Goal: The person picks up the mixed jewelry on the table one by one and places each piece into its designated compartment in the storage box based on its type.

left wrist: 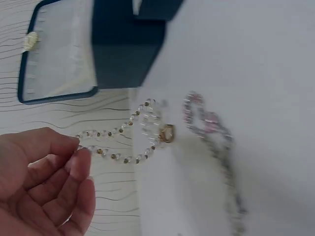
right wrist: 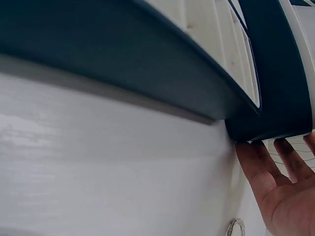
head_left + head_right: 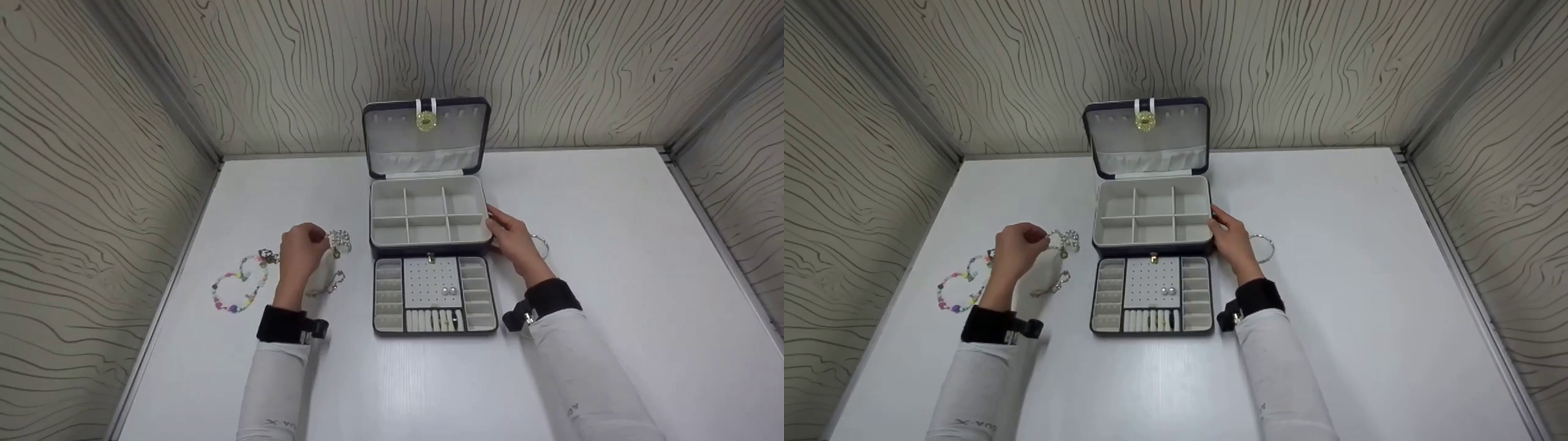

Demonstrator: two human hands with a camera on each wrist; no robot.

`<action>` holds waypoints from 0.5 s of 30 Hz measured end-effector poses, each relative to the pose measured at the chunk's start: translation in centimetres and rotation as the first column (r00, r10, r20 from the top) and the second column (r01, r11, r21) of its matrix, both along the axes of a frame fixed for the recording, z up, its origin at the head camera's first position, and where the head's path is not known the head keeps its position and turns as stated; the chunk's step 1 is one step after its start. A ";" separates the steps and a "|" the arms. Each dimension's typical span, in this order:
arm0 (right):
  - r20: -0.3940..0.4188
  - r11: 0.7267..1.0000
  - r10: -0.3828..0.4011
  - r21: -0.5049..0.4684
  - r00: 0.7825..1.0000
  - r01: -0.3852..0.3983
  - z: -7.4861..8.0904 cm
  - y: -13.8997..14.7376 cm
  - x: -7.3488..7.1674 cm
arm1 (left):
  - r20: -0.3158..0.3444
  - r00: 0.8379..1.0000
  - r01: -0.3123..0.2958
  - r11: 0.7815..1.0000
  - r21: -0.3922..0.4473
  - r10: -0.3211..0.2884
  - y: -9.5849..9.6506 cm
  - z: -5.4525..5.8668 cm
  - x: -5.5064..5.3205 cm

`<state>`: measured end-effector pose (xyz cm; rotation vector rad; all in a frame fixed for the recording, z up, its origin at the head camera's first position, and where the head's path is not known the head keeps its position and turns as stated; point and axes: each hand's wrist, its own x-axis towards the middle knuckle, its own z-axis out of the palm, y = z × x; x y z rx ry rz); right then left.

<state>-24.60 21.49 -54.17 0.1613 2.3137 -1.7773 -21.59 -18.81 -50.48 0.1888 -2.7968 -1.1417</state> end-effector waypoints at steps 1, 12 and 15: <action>-0.003 1.000 0.002 0.008 1.000 -0.002 0.0 0.0 0.0 | -0.023 1.000 -0.001 1.000 0.016 0.001 0.1 0.5 0.0; -0.010 1.000 0.003 -0.025 1.000 -0.003 -0.3 0.1 -0.1 | -0.208 0.975 0.088 0.994 0.062 -0.073 1.8 5.9 -0.5; -0.007 1.000 0.008 -0.011 1.000 -0.008 -0.2 0.0 -0.1 | -0.235 0.965 0.133 0.990 0.045 -0.119 2.2 7.1 -0.7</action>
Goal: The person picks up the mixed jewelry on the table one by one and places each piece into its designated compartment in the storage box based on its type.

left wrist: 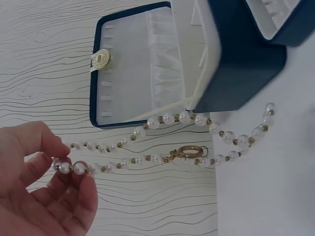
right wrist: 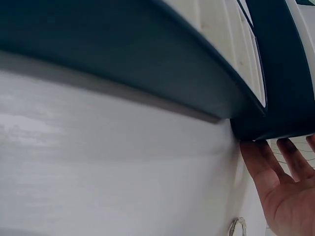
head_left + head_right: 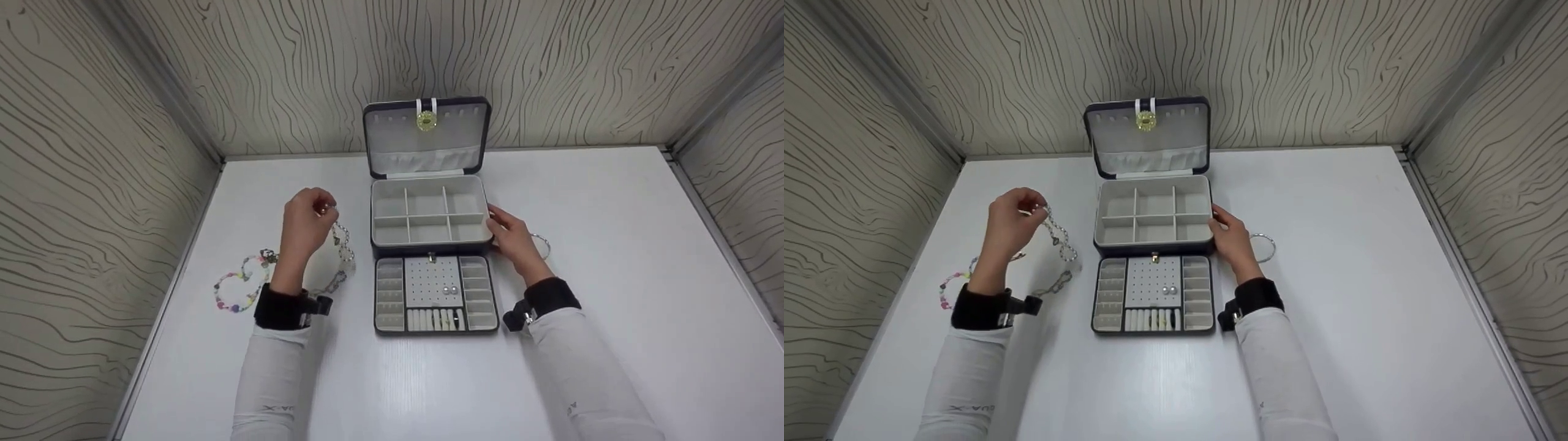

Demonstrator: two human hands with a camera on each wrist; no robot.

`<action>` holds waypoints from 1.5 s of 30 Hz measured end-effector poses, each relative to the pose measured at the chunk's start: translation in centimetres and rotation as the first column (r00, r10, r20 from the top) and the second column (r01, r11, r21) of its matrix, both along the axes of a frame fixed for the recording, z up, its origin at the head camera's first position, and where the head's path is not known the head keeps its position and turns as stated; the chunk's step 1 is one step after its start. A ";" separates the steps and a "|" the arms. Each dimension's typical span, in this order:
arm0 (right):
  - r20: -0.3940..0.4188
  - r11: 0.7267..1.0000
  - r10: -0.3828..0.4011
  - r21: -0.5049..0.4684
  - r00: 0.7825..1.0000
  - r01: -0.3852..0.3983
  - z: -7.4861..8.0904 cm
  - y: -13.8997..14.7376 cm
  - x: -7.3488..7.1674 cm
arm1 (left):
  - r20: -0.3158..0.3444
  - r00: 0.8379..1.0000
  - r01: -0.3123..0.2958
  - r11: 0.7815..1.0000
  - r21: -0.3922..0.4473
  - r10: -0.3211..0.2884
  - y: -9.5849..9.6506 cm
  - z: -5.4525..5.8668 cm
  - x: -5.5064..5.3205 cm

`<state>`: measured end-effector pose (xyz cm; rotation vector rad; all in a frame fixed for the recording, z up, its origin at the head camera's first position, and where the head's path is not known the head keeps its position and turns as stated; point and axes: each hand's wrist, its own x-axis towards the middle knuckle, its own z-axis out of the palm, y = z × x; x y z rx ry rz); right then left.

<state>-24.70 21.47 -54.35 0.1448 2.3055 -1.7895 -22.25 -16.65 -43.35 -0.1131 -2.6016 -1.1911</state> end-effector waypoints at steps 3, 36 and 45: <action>-0.004 1.000 0.003 0.005 1.000 -0.003 0.0 0.1 0.0 | -0.024 0.999 0.043 0.999 0.005 -0.043 0.5 0.8 -0.4; -0.025 1.000 -0.028 0.013 0.999 0.028 -0.6 -1.0 0.2 | -0.149 0.986 0.082 0.996 0.021 -0.078 7.3 2.0 -5.9; -0.058 0.997 -0.046 0.065 0.997 0.050 -0.6 -0.8 0.4 | -0.179 0.982 0.063 0.998 -0.017 -0.065 8.6 -1.7 -6.9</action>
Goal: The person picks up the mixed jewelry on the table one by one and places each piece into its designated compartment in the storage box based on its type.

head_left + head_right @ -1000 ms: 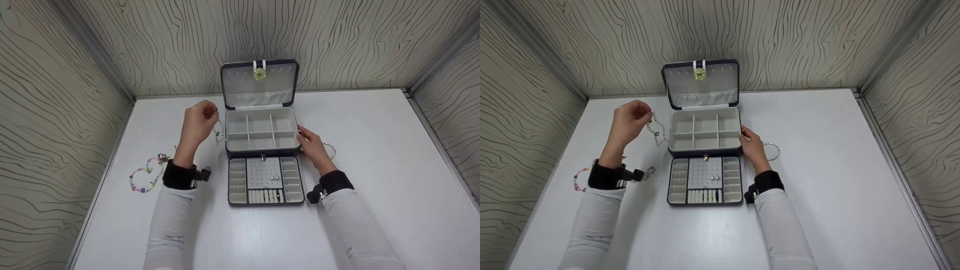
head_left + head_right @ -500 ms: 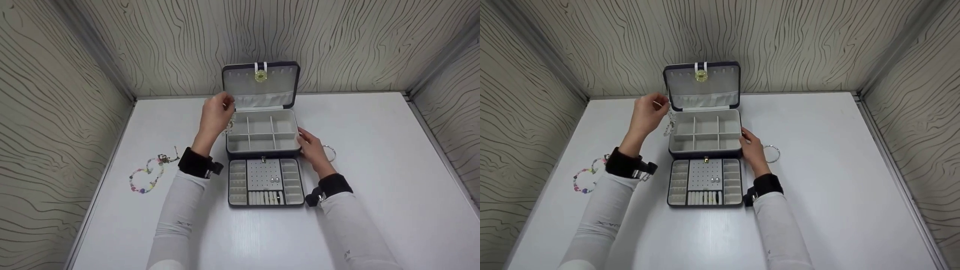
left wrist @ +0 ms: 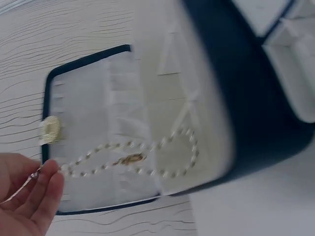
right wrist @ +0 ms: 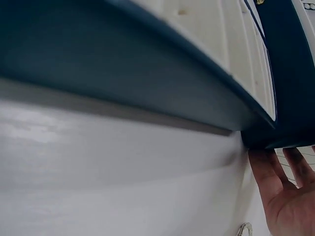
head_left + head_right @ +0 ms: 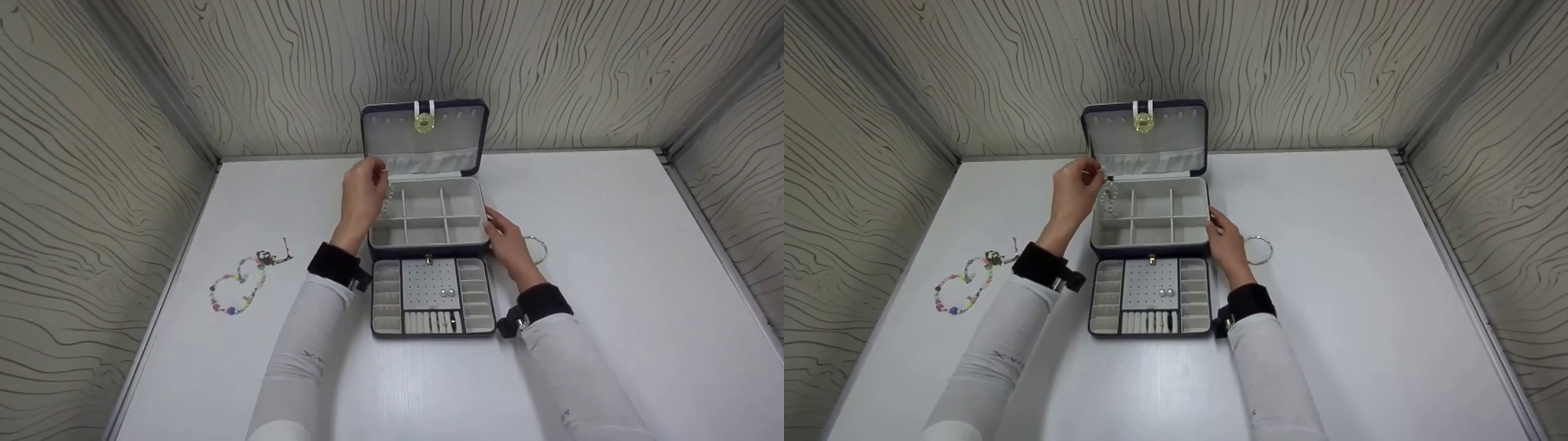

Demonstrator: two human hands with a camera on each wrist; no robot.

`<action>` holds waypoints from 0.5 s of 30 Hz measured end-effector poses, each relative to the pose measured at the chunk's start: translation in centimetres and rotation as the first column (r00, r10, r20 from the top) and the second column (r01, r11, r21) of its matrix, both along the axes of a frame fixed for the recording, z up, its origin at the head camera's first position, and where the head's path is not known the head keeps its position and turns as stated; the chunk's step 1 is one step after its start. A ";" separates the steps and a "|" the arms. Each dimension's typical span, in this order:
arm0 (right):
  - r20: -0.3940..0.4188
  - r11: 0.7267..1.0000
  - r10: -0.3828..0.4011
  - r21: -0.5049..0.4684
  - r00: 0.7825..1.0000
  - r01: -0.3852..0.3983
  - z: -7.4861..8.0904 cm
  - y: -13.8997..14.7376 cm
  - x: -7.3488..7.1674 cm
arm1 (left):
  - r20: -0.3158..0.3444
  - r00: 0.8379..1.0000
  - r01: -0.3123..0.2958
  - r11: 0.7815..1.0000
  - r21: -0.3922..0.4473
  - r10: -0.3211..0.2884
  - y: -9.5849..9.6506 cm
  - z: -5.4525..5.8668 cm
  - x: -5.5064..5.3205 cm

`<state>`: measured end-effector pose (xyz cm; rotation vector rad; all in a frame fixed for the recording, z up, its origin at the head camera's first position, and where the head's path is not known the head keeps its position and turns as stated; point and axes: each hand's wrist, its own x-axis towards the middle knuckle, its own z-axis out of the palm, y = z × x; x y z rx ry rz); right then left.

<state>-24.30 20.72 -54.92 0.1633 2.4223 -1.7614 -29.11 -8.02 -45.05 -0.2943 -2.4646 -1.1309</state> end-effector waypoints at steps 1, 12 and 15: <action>-0.007 1.000 0.000 0.014 1.000 0.000 0.0 0.0 0.0 | -0.001 1.000 -0.006 1.000 -0.012 0.006 0.0 -0.6 -0.1; -0.028 0.997 0.012 0.081 1.000 -0.009 -0.2 -0.1 0.0 | 0.119 0.992 -0.024 0.998 -0.057 0.031 -0.3 -4.7 -0.3; -0.028 0.996 0.009 0.085 1.000 -0.006 -0.4 -0.1 0.1 | 0.149 0.989 -0.005 0.996 -0.085 0.018 -0.2 -5.1 -0.1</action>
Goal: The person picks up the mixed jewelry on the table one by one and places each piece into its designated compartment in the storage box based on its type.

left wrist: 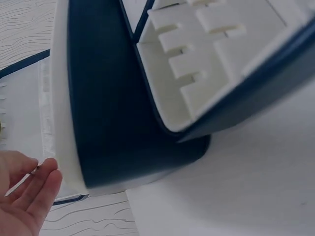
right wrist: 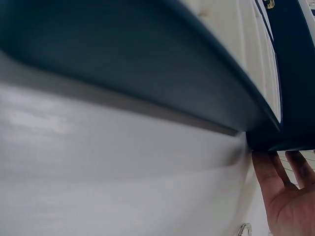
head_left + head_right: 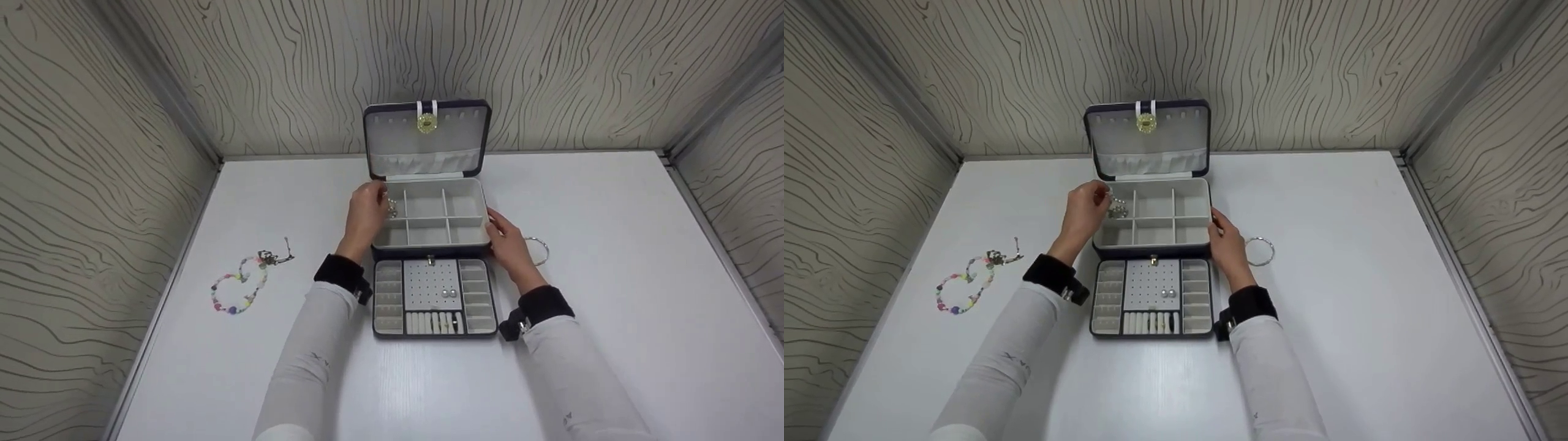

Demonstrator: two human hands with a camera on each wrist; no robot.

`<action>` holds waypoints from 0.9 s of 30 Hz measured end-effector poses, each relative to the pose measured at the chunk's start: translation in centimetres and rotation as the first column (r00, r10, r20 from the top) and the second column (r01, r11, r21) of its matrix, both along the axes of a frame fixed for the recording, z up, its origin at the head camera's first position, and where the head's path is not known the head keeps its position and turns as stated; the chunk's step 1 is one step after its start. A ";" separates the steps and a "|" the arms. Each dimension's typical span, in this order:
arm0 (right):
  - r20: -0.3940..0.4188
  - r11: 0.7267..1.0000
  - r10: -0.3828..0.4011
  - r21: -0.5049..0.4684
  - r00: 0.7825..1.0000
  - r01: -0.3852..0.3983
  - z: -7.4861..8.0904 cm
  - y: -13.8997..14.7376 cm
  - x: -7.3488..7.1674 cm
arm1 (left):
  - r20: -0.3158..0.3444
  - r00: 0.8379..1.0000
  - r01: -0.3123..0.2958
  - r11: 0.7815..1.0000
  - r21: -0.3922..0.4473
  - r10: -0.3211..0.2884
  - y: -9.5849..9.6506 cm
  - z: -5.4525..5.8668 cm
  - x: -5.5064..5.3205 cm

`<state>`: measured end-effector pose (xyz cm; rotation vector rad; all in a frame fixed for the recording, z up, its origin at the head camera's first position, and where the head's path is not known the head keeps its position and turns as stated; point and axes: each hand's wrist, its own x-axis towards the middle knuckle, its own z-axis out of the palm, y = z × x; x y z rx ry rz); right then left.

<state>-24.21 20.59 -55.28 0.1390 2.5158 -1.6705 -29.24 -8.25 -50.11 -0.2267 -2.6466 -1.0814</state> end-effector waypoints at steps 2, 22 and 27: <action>0.006 1.000 -0.002 -0.002 1.000 0.002 -0.1 0.0 0.0 | 0.028 1.000 0.008 1.000 -0.025 -0.008 0.1 -0.2 0.0; 0.013 0.999 0.024 -0.047 1.000 -0.024 0.0 0.2 -0.1 | 0.217 0.975 0.100 0.954 -0.284 -0.037 0.8 0.1 -0.3; 0.023 0.996 0.031 -0.084 0.999 -0.029 0.1 0.5 -0.1 | 0.262 0.961 0.143 0.973 -0.180 -0.093 -0.2 0.4 0.4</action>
